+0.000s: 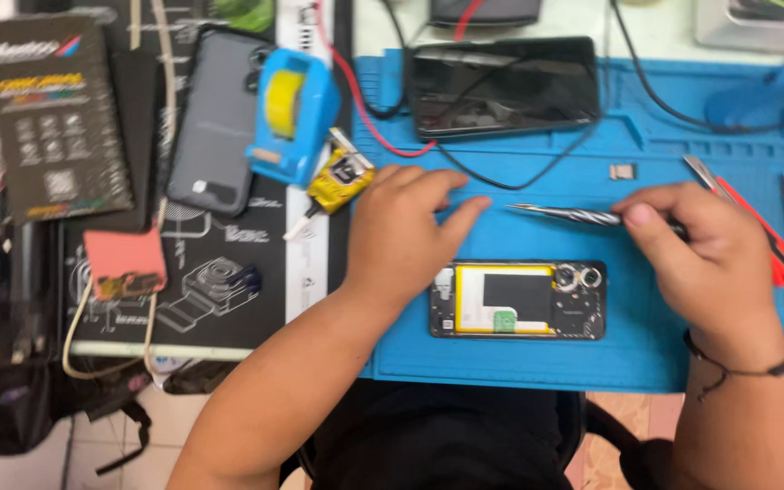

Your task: The person uses a screwdriver to remove screws from the back of a disassembled smartphone, then picks up a separate phone back cover and applies a small amount of liquid from a blue bottle onto the cover's edge. The phone remains open on the mat throughout.

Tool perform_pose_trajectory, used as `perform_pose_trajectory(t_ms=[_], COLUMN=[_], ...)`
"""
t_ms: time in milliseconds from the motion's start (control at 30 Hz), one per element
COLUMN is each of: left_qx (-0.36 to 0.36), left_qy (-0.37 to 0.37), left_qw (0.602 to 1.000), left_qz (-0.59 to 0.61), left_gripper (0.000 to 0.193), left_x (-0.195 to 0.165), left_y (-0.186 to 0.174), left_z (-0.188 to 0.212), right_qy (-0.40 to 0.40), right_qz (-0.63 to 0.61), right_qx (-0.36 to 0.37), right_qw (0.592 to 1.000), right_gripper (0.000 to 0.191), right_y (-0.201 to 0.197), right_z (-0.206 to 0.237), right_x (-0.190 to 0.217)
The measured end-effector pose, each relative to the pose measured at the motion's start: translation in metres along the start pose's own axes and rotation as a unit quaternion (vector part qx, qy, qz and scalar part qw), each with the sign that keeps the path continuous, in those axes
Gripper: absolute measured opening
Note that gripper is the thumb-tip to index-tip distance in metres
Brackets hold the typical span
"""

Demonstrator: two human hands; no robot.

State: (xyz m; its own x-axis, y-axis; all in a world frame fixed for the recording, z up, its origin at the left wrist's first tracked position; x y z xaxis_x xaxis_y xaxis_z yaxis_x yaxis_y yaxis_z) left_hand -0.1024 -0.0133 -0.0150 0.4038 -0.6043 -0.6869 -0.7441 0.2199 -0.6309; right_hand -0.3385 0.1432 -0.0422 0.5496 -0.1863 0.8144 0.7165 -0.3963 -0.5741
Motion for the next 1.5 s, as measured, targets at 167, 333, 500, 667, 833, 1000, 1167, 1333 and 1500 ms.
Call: perform_pose_trajectory(t_ms=[167,333,500,667,833,1000,1167,1333,1500], left_qx=[-0.008,-0.002,-0.163,0.014,0.106,0.095,0.089,0.102,0.106], left_qy=[0.025,0.006,-0.067,-0.209,-0.316,-0.333,-0.344,-0.307,-0.305], left_qw=[0.999,0.987,0.984,0.934,0.889,0.895,0.891,0.888,0.877], left_qz=[0.047,0.159,0.036,-0.289,-0.315,-0.282,-0.284,-0.327,-0.357], left_gripper=[0.02,0.021,0.023,0.076,0.083,0.089,0.083,0.073,0.088], left_x=[0.001,-0.013,0.025,0.082,0.094,0.101,0.109,0.102,0.109], left_y=[-0.009,-0.055,-0.176,-0.189,-0.172,-0.174,-0.159,-0.144,-0.136], left_z=[0.003,0.009,-0.008,-0.027,-0.023,-0.024,-0.016,-0.014,-0.016], right_qy=[-0.002,-0.008,0.022,0.004,-0.066,-0.045,-0.1,-0.118,-0.063], right_qz=[-0.004,-0.077,-0.086,-0.045,0.007,0.079,0.124,0.126,0.139], right_qx=[-0.031,-0.044,-0.049,-0.043,-0.028,-0.024,0.063,0.065,0.092], right_qw=[0.999,0.996,0.995,0.998,0.997,0.996,0.985,0.983,0.984], right_gripper=[0.017,0.013,0.013,0.015,0.012,0.011,0.024,0.022,0.022], right_y=[-0.001,0.001,-0.008,-0.012,-0.015,-0.022,-0.015,-0.021,-0.02], right_z=[0.003,-0.002,0.0,0.008,0.009,0.013,0.01,0.011,0.012], right_x=[-0.019,-0.025,-0.03,-0.018,0.003,0.007,0.02,0.026,0.015])
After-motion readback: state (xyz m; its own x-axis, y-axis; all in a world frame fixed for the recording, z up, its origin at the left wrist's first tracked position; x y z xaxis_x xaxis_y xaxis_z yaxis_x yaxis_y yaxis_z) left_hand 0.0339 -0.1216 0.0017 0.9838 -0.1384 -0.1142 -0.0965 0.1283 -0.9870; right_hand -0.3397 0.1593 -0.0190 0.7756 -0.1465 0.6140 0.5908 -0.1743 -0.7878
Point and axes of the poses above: each hand's wrist, its own z-axis away from the middle knuckle, its own y-axis out of the palm, x = y × z, the point moved 6 cm from there along -z, towards the middle knuckle
